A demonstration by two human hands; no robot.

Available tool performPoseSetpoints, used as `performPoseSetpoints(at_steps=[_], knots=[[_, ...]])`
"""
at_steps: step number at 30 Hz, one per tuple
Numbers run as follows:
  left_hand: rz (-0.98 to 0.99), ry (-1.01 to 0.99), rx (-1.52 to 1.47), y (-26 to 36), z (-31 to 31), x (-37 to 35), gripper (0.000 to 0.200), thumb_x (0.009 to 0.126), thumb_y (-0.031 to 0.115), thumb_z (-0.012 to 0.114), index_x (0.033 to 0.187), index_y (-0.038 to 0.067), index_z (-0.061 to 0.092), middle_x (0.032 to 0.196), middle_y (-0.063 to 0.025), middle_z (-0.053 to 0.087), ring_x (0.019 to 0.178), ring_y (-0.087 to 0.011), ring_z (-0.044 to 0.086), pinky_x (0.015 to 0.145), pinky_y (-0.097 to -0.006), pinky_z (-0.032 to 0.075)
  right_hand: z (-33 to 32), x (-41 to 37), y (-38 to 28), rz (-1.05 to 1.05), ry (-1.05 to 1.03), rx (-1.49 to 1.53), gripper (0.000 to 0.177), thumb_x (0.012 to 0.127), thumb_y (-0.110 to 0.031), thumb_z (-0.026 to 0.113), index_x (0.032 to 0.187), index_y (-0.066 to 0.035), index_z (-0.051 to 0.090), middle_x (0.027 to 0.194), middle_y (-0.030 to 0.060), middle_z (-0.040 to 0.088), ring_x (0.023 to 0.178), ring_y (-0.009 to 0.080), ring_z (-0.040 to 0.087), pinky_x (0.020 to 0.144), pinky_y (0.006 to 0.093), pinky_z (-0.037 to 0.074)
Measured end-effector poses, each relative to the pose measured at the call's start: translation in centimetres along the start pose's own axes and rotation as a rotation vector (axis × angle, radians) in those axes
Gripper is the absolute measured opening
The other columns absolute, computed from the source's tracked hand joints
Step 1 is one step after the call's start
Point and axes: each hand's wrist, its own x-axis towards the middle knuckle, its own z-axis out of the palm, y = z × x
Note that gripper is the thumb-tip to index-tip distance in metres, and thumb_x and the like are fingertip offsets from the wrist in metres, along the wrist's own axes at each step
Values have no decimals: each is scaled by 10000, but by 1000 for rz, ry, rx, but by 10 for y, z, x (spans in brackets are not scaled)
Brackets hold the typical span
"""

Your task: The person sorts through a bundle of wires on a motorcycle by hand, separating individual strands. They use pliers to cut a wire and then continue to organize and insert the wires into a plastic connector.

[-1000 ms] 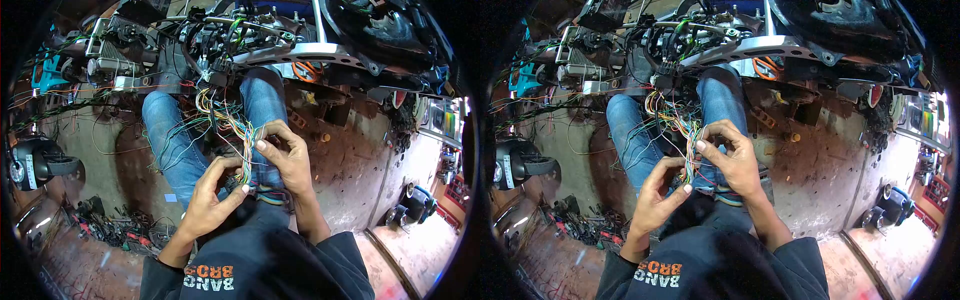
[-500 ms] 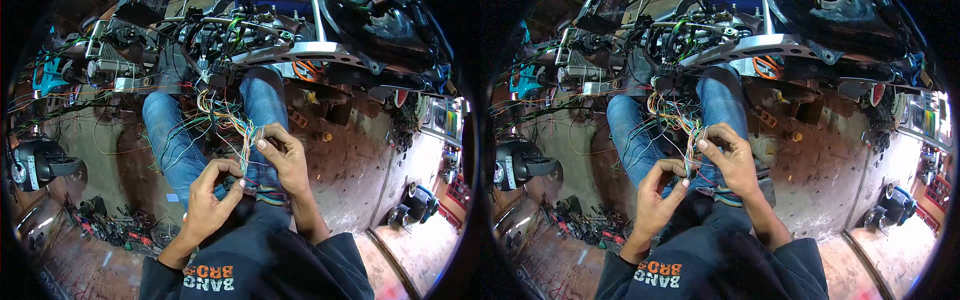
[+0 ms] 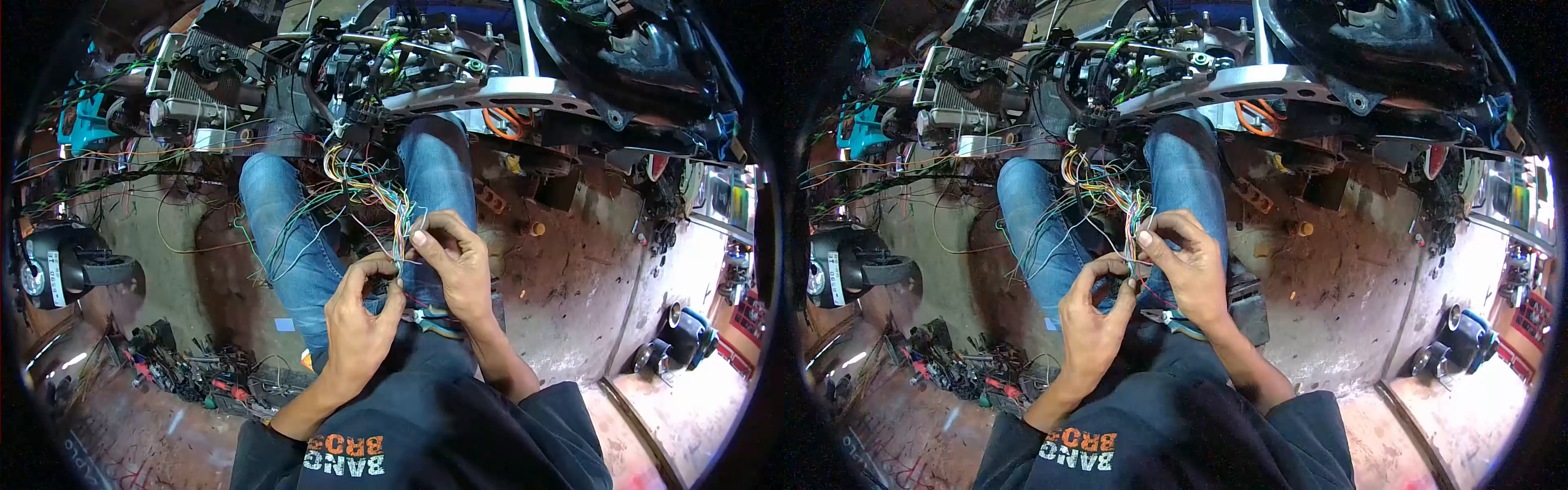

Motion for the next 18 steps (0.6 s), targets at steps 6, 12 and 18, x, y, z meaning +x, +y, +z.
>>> performPoseSetpoints(at_steps=[6, 12, 18], knots=[[-71, 78, -65, -1, 2, -2, 210, 895, 8, 734, 1091, -38, 675, 1140, -175, 743, 994, -288, 733, 895, -370, 559, 6, -3, 3, 54, 40, 61, 157, 985, -62, 720, 1053, 71, 673, 1080, 84, 599, 959, 136, 636, 789, 271, 588], [-252, 0, -119, 7, -12, 7, 177, 915, 44, 749, 1046, -61, 694, 1115, -156, 767, 987, -209, 734, 912, -349, 567, 8, -2, 12, -54, 10, -81, 145, 974, -60, 733, 1026, 65, 680, 1073, 87, 604, 960, 127, 625, 775, 263, 589], [-337, -156, -156, 1, -24, 16, 134, 960, 38, 716, 1036, -71, 695, 1142, -123, 738, 1013, -134, 677, 928, -310, 565, 9, -4, 1, -75, -1, -143, 134, 968, -62, 737, 1007, 55, 686, 1063, 82, 609, 963, 121, 618, 787, 261, 580]])
